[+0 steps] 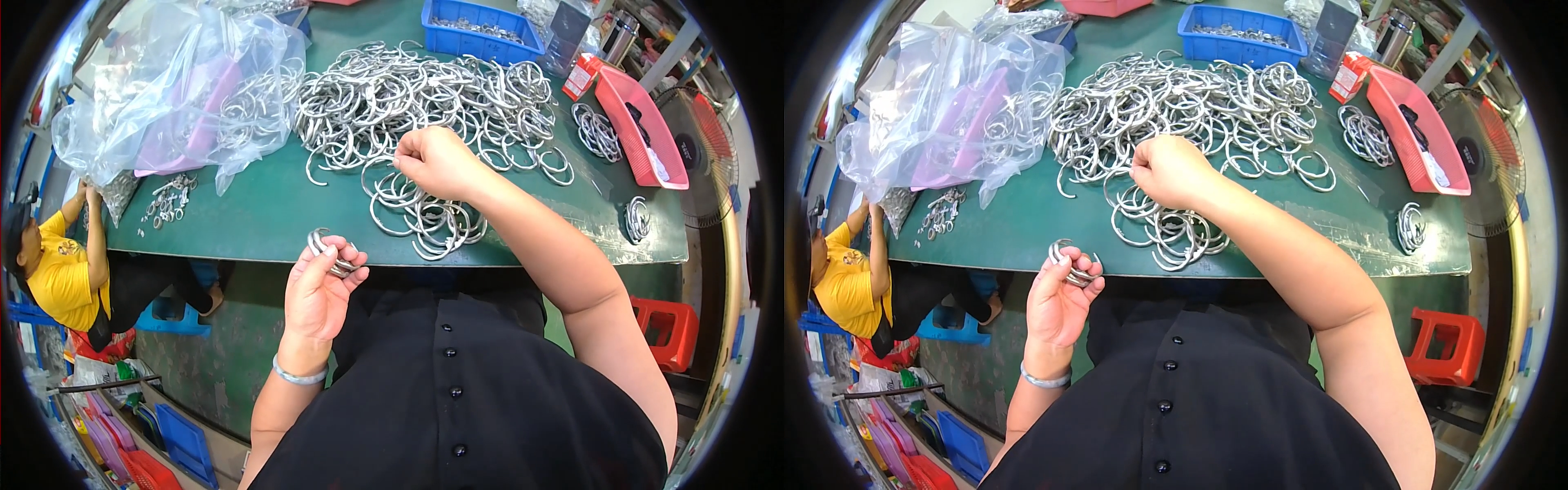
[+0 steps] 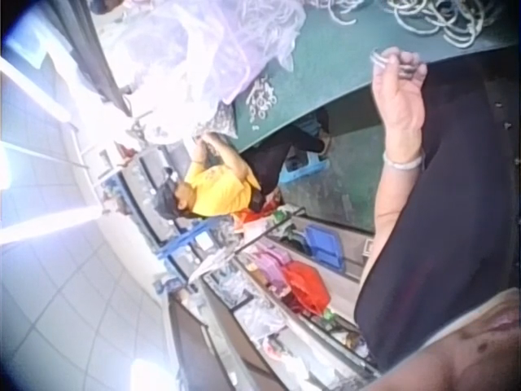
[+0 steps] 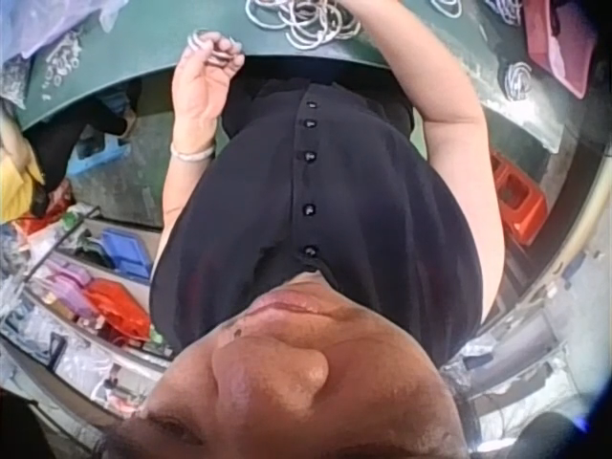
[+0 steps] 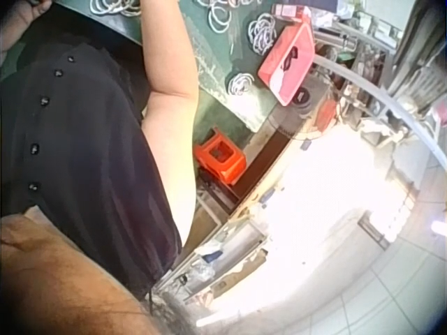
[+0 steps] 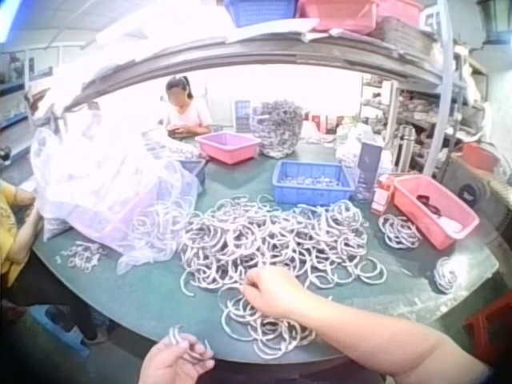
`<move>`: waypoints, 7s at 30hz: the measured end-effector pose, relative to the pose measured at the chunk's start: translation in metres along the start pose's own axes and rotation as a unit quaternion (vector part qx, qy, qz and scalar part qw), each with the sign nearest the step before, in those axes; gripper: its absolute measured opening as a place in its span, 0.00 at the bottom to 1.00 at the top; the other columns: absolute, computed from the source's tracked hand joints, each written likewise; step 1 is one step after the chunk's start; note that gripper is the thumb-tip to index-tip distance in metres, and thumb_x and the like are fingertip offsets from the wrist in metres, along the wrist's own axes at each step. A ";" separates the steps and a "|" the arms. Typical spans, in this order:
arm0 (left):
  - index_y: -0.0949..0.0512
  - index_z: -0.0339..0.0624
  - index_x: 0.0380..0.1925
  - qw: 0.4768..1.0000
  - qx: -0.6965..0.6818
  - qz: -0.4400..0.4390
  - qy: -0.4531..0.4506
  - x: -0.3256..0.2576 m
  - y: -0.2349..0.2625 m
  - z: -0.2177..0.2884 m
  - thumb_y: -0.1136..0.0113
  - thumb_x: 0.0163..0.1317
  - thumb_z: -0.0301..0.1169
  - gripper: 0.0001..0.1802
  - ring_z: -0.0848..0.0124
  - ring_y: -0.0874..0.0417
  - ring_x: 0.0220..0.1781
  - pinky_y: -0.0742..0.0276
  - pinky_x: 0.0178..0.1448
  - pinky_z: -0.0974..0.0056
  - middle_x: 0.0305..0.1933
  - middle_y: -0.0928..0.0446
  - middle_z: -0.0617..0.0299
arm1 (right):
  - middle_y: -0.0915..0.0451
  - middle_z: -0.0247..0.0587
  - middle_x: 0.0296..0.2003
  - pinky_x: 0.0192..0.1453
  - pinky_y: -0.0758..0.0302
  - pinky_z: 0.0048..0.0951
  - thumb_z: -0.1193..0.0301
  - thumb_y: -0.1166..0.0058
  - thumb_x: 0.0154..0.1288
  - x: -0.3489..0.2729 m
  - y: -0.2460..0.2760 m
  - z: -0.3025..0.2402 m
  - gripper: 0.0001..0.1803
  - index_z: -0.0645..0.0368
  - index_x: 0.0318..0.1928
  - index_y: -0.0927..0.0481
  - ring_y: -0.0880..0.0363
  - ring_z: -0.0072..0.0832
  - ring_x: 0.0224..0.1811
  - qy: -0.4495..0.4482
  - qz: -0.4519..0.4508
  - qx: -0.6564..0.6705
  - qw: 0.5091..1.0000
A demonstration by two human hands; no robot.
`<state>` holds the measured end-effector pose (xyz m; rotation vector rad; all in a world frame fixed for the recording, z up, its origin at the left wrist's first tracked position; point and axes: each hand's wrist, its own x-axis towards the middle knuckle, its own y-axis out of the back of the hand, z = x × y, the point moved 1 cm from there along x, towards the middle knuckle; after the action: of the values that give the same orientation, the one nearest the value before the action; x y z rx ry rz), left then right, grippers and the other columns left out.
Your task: The person picks up metal rings from a pile on the table and stacks them together in their hand one at a time.
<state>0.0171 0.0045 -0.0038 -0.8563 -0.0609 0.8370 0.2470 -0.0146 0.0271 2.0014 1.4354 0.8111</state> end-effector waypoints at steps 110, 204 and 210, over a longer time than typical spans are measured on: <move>0.26 0.40 0.33 0.978 0.118 0.019 -0.169 -0.009 -0.019 0.009 0.51 0.61 0.30 0.06 0.74 0.25 0.30 0.28 0.35 0.68 0.32 0.25 0.61 | 0.20 0.38 0.31 0.35 0.27 0.20 0.80 0.44 0.52 -0.051 -0.023 -0.034 0.10 0.60 0.37 0.22 0.22 0.21 0.31 0.174 -0.013 0.237 0.956; 0.29 0.34 0.46 0.991 0.130 -0.013 0.024 0.003 -0.013 -0.009 0.50 0.59 0.28 0.15 0.75 0.24 0.32 0.27 0.38 0.67 0.44 0.26 0.55 | 0.25 0.32 0.19 0.27 0.31 0.22 0.74 0.46 0.52 0.006 0.016 -0.026 0.05 0.61 0.28 0.28 0.28 0.17 0.22 0.016 -0.250 0.112 0.962; 0.27 0.37 0.42 0.986 0.163 0.010 0.020 0.002 -0.010 -0.005 0.51 0.59 0.28 0.12 0.75 0.24 0.29 0.28 0.35 0.69 0.37 0.25 0.60 | 0.25 0.30 0.22 0.30 0.31 0.18 0.75 0.46 0.53 -0.005 0.002 -0.012 0.05 0.62 0.30 0.28 0.28 0.16 0.25 -0.014 -0.186 0.295 0.937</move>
<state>0.0267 -0.0015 -0.0007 -0.5651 0.1171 0.8209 0.2385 -0.0195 0.0357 2.0167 2.1397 0.1902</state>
